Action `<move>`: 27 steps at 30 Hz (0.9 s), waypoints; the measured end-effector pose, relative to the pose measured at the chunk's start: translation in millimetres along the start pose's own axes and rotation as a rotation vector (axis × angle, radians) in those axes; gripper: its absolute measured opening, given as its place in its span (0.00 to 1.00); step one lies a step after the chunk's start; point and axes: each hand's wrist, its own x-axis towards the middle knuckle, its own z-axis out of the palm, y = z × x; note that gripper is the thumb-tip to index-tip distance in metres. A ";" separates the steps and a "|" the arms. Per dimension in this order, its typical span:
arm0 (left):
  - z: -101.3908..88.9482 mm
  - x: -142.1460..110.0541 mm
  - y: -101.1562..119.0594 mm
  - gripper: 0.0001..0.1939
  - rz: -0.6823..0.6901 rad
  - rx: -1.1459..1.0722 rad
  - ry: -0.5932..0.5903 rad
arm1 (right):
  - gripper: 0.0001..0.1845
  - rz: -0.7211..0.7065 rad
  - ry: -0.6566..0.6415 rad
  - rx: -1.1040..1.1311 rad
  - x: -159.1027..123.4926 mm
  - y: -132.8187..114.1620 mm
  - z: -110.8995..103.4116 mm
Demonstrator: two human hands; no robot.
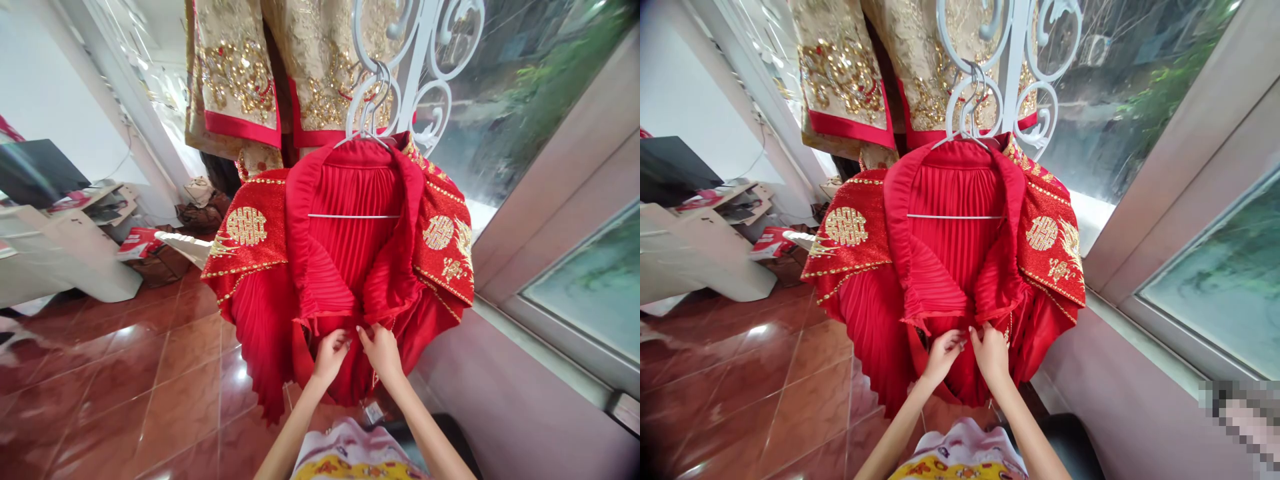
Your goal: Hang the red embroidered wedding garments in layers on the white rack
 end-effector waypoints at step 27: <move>24.5 14.3 14.8 0.14 0.109 0.541 -0.031 | 0.16 0.258 0.095 0.827 -7.2 -13.5 42.5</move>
